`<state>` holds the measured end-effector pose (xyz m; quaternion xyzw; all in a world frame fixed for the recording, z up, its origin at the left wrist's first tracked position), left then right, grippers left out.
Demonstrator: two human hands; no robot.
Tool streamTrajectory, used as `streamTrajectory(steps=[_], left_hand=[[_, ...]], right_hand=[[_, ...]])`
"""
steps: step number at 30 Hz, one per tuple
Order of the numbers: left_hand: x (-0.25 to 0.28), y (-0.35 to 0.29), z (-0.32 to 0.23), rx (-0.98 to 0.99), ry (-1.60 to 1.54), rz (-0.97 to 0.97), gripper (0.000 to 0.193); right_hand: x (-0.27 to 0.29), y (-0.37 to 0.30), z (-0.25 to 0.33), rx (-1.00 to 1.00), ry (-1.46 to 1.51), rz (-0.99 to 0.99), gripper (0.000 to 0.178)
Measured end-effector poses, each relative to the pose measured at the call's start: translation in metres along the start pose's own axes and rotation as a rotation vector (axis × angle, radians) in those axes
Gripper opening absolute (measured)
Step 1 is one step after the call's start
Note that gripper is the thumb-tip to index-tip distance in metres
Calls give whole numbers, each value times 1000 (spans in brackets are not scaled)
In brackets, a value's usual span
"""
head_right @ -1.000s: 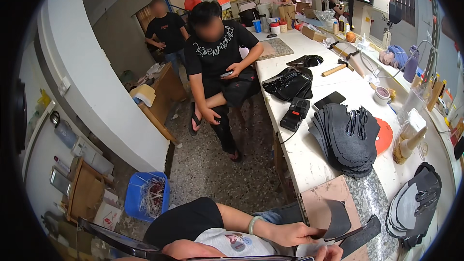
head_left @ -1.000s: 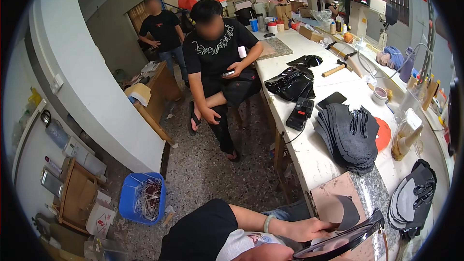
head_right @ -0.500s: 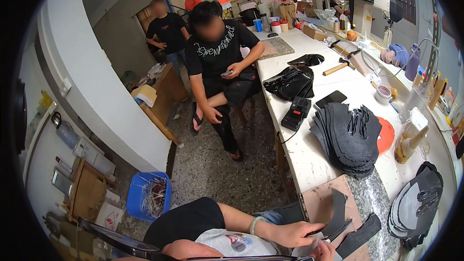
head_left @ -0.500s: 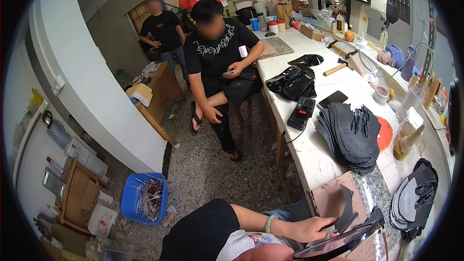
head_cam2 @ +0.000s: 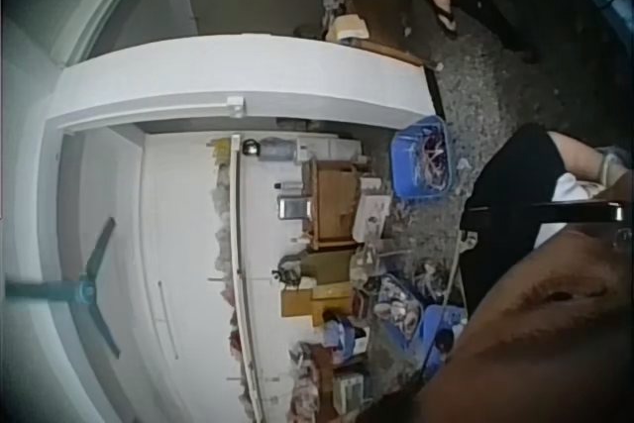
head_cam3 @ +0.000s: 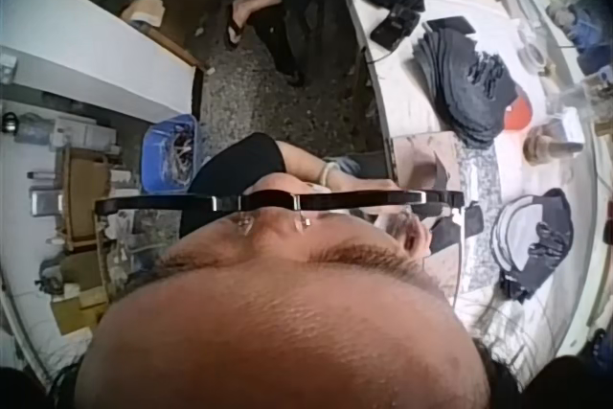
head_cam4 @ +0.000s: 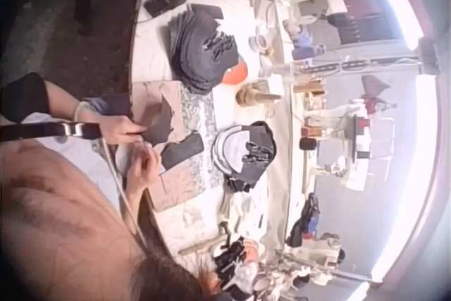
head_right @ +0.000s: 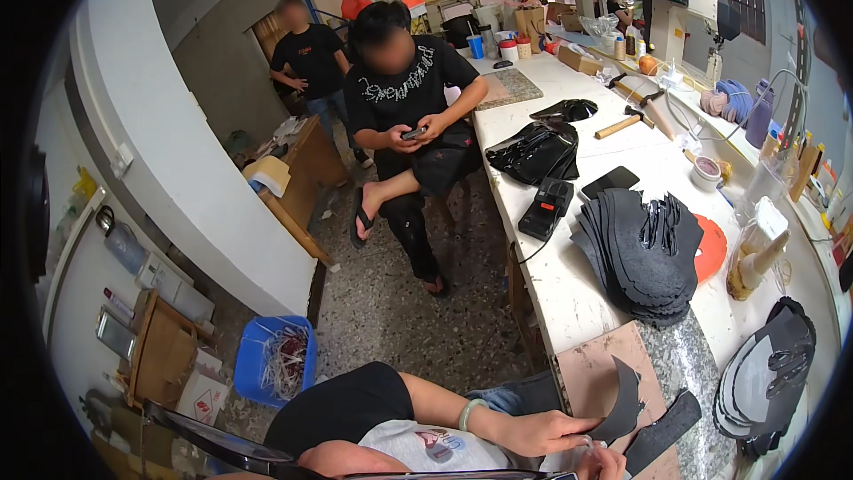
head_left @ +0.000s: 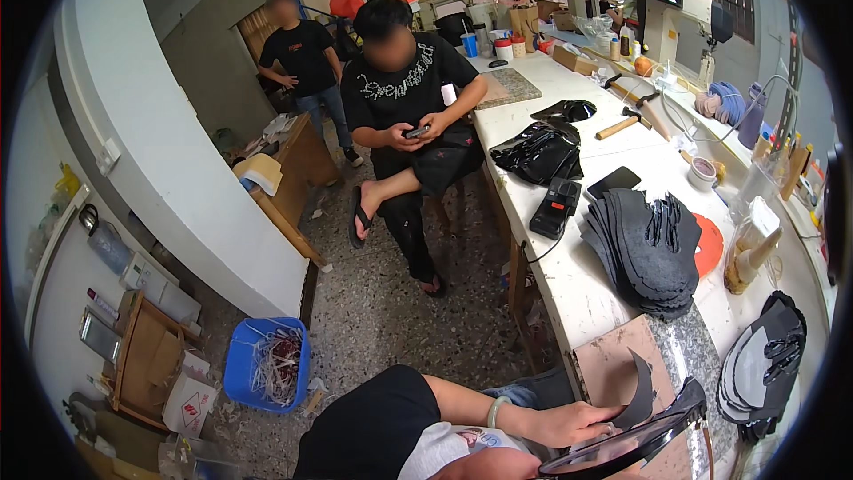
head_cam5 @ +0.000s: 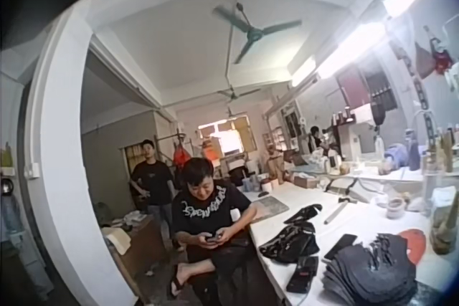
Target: The person peels the backing from adhesive lining pieces, sticks them onto shoe upper cutouts by hand, presses them flat, and stacks the assembled pieces.
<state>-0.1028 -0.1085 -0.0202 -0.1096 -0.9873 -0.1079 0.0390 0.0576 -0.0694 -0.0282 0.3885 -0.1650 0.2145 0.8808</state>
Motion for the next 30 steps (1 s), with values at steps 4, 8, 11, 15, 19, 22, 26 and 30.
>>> streamTrajectory(steps=[4,8,11,15,19,22,26,30], left_hand=[[6,0,7,105,-21,44,38],[15,1,4,262,-55,6,37],[12,3,3,182,-107,-137,45],[16,5,-15,-284,561,-426,74],[1,-6,-22,-487,746,-27,85],[-15,-2,-1,-265,130,169,72],[-13,-7,11,-371,220,165,74],[-21,-10,25,-235,511,455,79]], right_hand=[[12,-22,-27,-246,236,-2,18],[13,-48,-48,-628,485,-148,17],[9,-41,-30,-697,538,-258,21],[0,-39,-22,-770,411,-288,24],[8,-30,-20,-676,197,-100,26],[19,-21,-19,-596,149,-51,24],[32,-15,-18,-542,89,2,22],[42,-15,-15,-524,50,37,20]])
Point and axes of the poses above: each hand's wrist, its own y-axis towards the middle knuckle, its own x-axis out of the back of the hand, z = x × y, the point moved 4 cm from there along y, towards the middle knuckle, and after that the axes turned 8 degrees about z, right-handed, at the moved point
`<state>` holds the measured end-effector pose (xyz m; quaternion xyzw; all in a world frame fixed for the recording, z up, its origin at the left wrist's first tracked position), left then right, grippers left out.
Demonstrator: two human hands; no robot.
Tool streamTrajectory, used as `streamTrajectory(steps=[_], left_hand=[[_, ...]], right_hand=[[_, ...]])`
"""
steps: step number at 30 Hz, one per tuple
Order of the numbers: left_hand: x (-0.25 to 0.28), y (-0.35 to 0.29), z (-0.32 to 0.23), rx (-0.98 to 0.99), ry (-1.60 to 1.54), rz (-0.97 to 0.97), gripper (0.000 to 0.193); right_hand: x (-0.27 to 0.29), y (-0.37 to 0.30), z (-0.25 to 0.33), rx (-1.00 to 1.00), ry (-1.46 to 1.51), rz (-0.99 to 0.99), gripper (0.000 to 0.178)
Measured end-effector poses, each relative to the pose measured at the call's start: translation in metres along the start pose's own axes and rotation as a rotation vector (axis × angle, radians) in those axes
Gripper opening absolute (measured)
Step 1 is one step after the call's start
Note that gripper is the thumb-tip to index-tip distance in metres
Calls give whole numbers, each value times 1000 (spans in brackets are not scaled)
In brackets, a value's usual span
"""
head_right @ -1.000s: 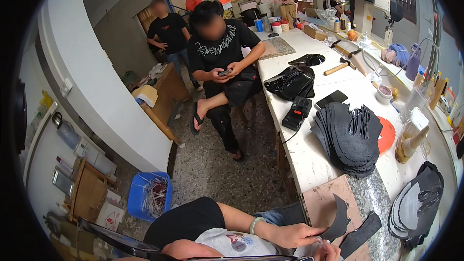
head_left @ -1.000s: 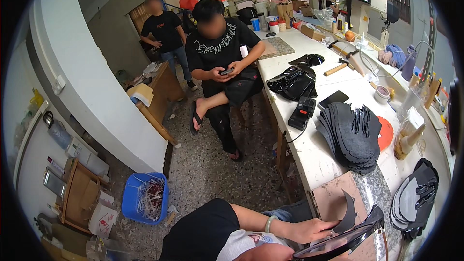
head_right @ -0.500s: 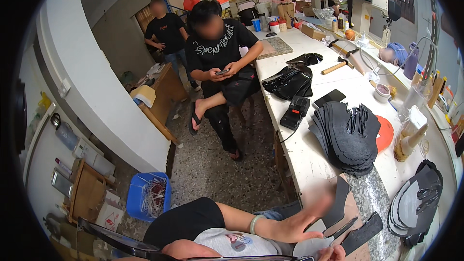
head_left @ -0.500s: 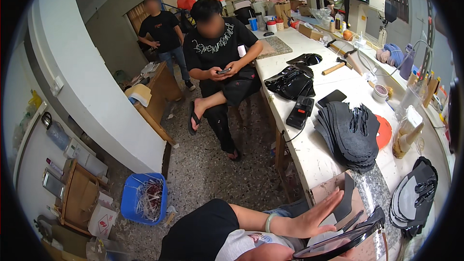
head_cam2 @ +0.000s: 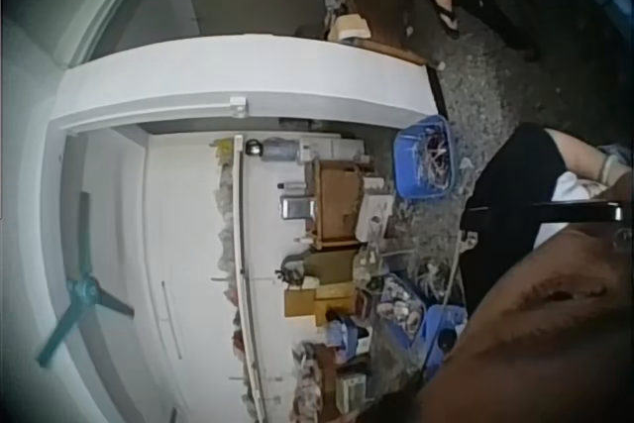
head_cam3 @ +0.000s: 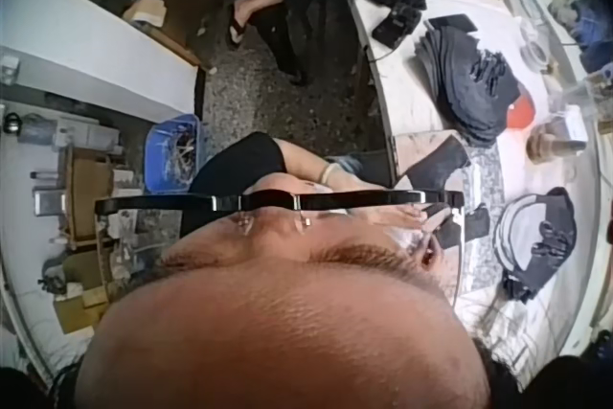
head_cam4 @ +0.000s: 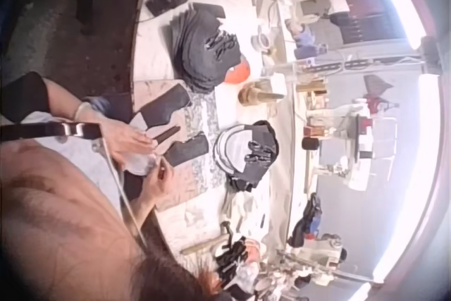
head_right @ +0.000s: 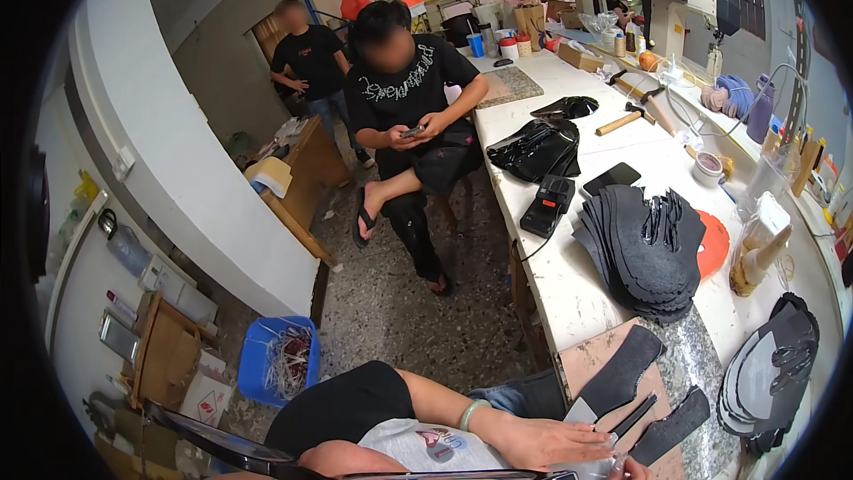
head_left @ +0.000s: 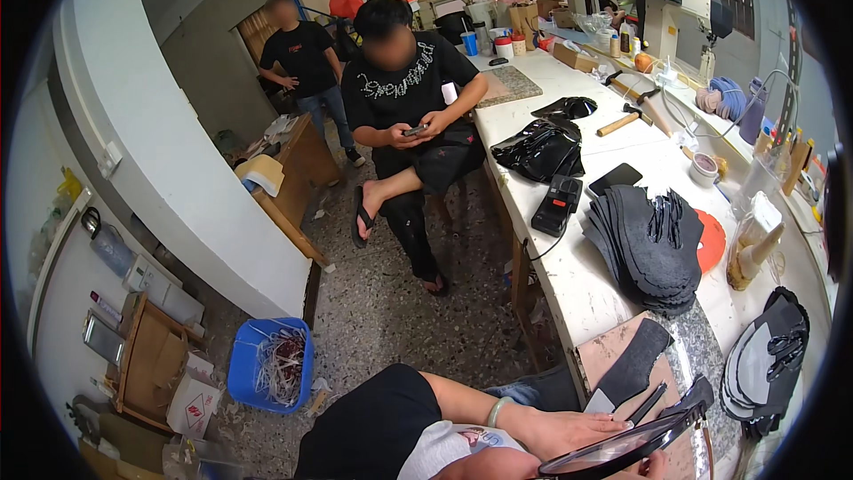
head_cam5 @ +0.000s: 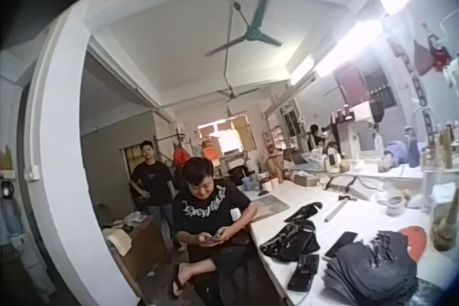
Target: The person peels the backing from adhesive lining pieces, sticks them onto shoe upper cutouts by hand, presses them flat, and stacks the assembled pieces.
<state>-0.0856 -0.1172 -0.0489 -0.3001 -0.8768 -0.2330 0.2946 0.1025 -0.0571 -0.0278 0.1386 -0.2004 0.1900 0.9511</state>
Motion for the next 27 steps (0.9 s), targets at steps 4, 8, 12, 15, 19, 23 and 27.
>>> streamTrajectory(steps=[4,8,12,15,19,23,27], left_hand=[[1,0,-5,-65,192,109,83],[-2,-1,-4,-107,319,93,85],[-1,-1,-1,-72,216,103,85],[2,-1,-2,-90,206,103,82],[-5,-3,3,-126,157,35,94],[0,1,0,-150,205,82,76],[-9,3,9,-159,187,59,74]], right_hand=[[5,0,2,8,-32,22,18],[9,0,5,9,-59,32,16],[12,-1,6,15,-73,36,15],[15,-3,6,17,-79,37,15],[21,-5,7,15,-90,33,15],[29,-9,6,7,-101,24,15],[36,-10,5,2,-117,14,15]])
Point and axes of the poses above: each hand's wrist, its own y-axis towards the middle knuckle, its own x-axis out of the back of the hand, z = x × y, the point moved 4 cm from there along y, towards the middle knuckle, and after that the axes turned 8 degrees about z, right-handed, at the moved point
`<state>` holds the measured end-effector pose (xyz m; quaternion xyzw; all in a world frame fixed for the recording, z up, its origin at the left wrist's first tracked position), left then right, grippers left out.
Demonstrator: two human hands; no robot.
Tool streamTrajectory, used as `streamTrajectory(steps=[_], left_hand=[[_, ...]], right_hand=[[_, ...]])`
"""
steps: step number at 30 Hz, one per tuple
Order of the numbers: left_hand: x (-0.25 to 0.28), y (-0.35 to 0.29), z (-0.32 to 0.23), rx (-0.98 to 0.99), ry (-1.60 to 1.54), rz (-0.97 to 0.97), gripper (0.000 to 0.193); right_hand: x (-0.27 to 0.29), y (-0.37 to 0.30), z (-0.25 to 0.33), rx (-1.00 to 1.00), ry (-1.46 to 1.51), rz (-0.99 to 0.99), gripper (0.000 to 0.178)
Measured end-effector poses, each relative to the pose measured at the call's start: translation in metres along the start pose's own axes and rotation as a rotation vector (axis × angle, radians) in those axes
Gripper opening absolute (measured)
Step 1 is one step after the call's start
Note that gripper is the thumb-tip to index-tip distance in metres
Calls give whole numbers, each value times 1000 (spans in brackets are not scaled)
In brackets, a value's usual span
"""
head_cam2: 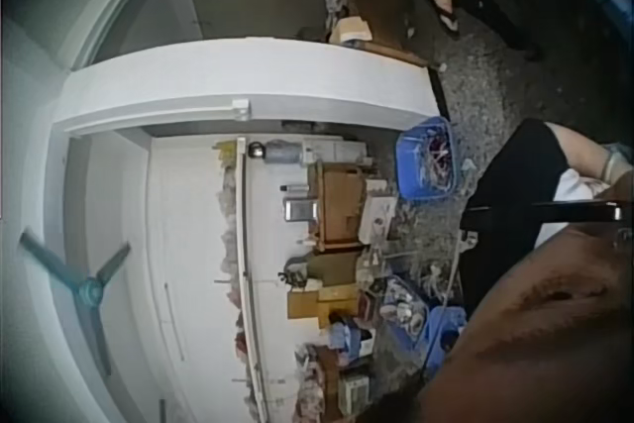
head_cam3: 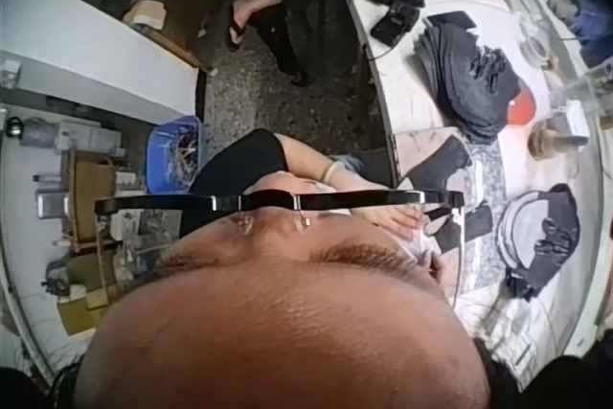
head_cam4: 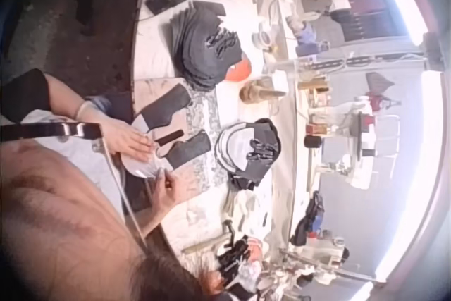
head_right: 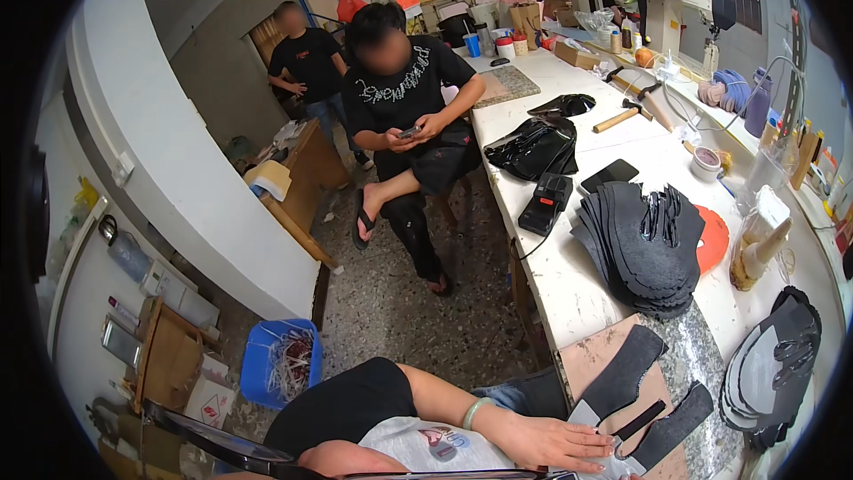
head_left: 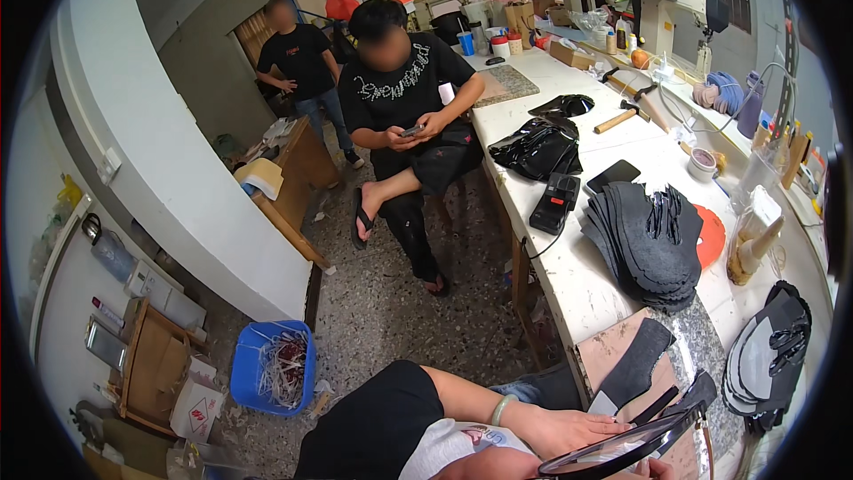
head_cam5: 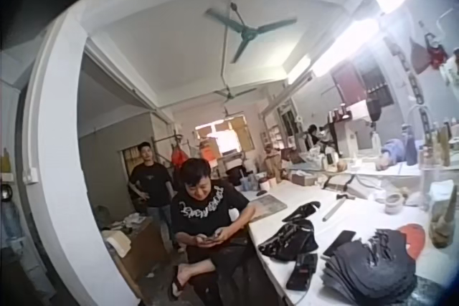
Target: The person peels the backing from adhesive lining pieces, sticks them onto shoe upper cutouts by hand, presses them flat, and stacks the assembled pieces.
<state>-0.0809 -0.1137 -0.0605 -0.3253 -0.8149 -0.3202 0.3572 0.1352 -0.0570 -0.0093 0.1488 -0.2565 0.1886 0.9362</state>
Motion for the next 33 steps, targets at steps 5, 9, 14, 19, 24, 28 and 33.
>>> streamTrajectory(steps=[5,9,14,19,24,28,33], left_hand=[[7,1,-5,-4,-4,50,73],[7,1,-6,8,47,54,77],[12,1,-9,43,28,61,92],[11,1,-8,74,-6,148,96],[8,-1,-8,62,18,64,96],[7,-1,-7,37,2,51,96],[10,-2,-3,44,22,46,98]], right_hand=[[12,-2,1,-11,-20,-23,14],[20,-6,1,-21,-38,-44,14],[33,-13,-1,-32,-50,-69,14],[50,-23,-6,-46,-63,-87,14],[67,-27,-7,-41,-92,-113,13],[67,-4,-4,695,189,-83,15],[79,-21,5,-19,-198,-140,14]])
Point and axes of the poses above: each hand's wrist, its own y-axis towards the middle knuckle, its own x-axis out of the back of the hand, z = x × y, the point moved 4 cm from there along y, towards the middle knuckle, and after that the axes turned 8 degrees about z, right-handed, at the moved point
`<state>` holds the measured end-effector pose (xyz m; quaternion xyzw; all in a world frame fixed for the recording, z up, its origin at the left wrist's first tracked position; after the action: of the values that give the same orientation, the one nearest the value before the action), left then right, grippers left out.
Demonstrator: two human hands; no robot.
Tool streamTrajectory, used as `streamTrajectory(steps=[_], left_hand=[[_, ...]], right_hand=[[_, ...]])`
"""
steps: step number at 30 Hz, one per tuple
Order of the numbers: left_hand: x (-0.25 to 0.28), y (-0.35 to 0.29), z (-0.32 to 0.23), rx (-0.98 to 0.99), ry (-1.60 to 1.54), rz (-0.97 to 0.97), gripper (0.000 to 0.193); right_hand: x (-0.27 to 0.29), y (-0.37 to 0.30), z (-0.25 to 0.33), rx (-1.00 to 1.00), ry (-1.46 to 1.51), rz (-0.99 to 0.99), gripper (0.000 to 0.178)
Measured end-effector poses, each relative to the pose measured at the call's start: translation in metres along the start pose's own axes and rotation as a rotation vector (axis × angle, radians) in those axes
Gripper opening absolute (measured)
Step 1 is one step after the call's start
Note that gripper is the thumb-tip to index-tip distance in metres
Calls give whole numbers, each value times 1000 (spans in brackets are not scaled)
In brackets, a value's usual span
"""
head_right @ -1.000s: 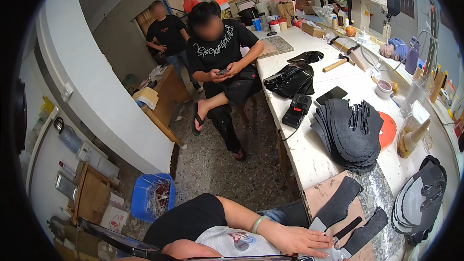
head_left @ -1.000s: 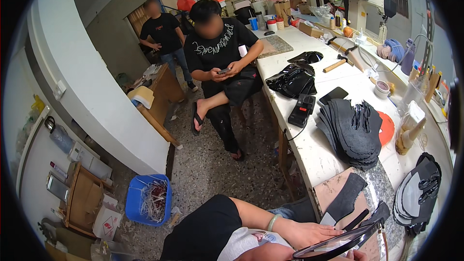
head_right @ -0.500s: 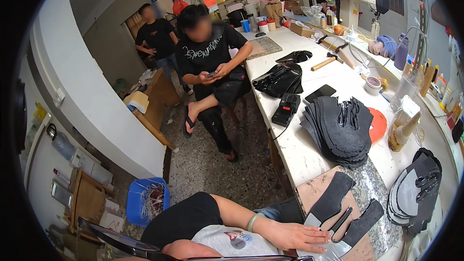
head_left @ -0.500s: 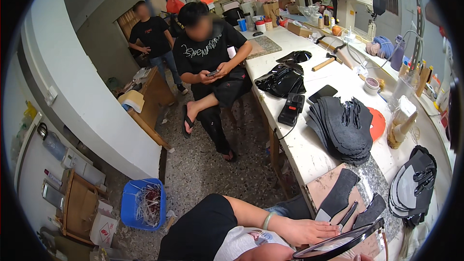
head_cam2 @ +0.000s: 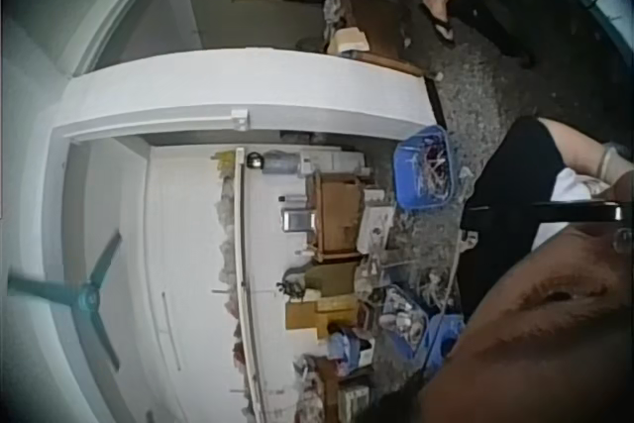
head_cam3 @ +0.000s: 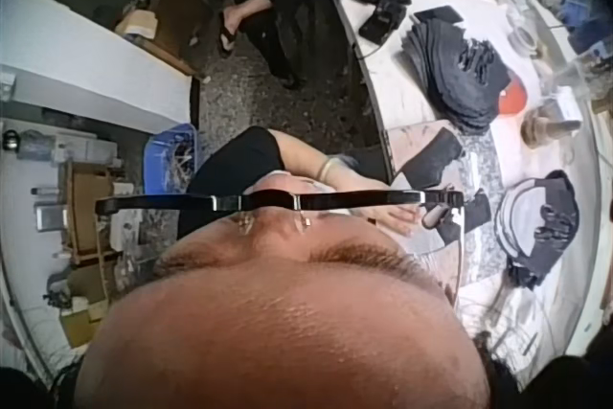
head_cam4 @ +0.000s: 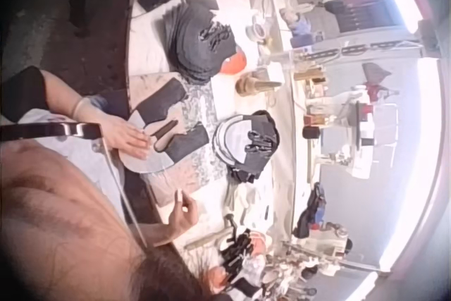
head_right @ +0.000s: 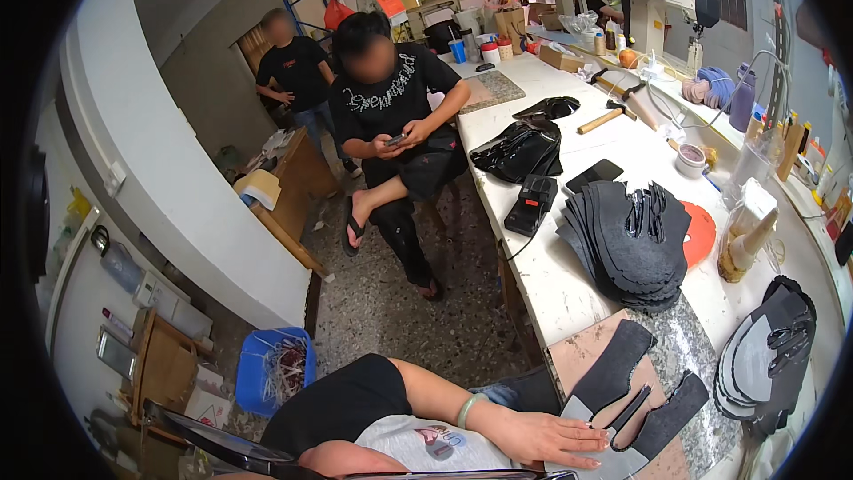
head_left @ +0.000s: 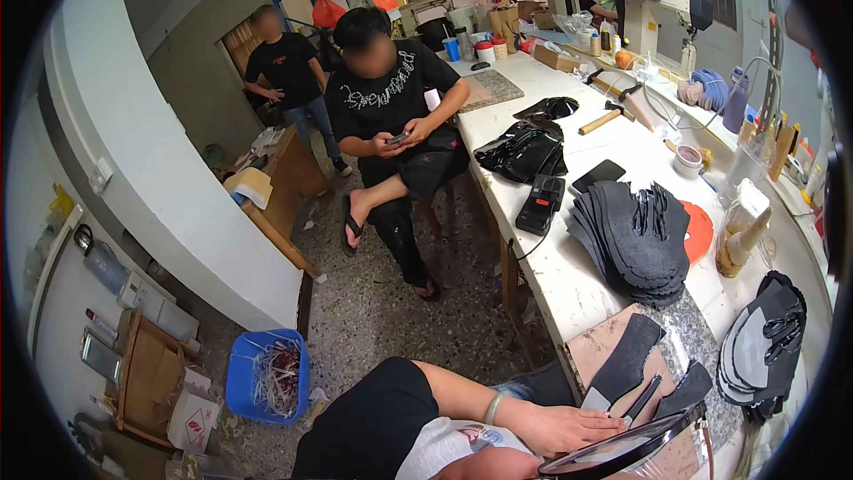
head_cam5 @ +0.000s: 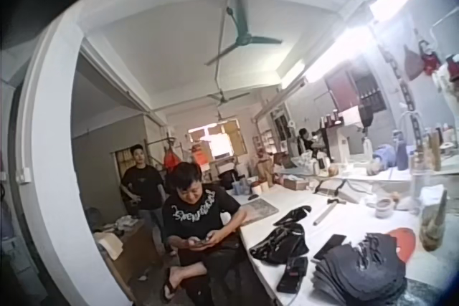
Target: The person peels the backing from adhesive lining pieces, sticks them onto shoe upper cutouts by hand, presses them flat, and stacks the assembled pieces.
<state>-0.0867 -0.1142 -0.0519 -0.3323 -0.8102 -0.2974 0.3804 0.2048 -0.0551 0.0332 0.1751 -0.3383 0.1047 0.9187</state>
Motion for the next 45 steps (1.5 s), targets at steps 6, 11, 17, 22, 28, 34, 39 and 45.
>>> streamTrajectory(steps=[6,11,17,22,28,34,39,45], left_hand=[[4,2,-10,21,-4,61,97],[3,3,-16,-51,-21,123,85],[17,3,-20,95,129,110,78],[25,5,-14,158,255,219,72],[19,17,-14,123,304,219,66],[21,18,-17,138,220,162,62],[42,19,-17,62,104,115,61],[71,25,-27,-52,-71,-87,54]], right_hand=[[17,-8,-7,26,8,-18,12],[41,-36,-28,-75,-67,-47,10],[50,-47,-35,-228,-55,-121,9],[40,-47,-24,-300,-67,-303,8],[80,-87,-42,-364,-107,-713,11],[75,-86,15,-239,-199,-35,18],[42,-87,25,-298,189,461,16],[20,-67,38,15,-60,885,69]])
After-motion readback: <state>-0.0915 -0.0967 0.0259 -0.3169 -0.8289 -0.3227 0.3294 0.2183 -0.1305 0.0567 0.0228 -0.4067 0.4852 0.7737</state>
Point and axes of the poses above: each hand's wrist, its own y-axis towards the middle knuckle, its own x-axis out of the back of the hand, z = x × y, the point moved 4 cm from there along y, towards the middle knuckle, and after that the axes turned 8 degrees about z, right-handed, at the moved point
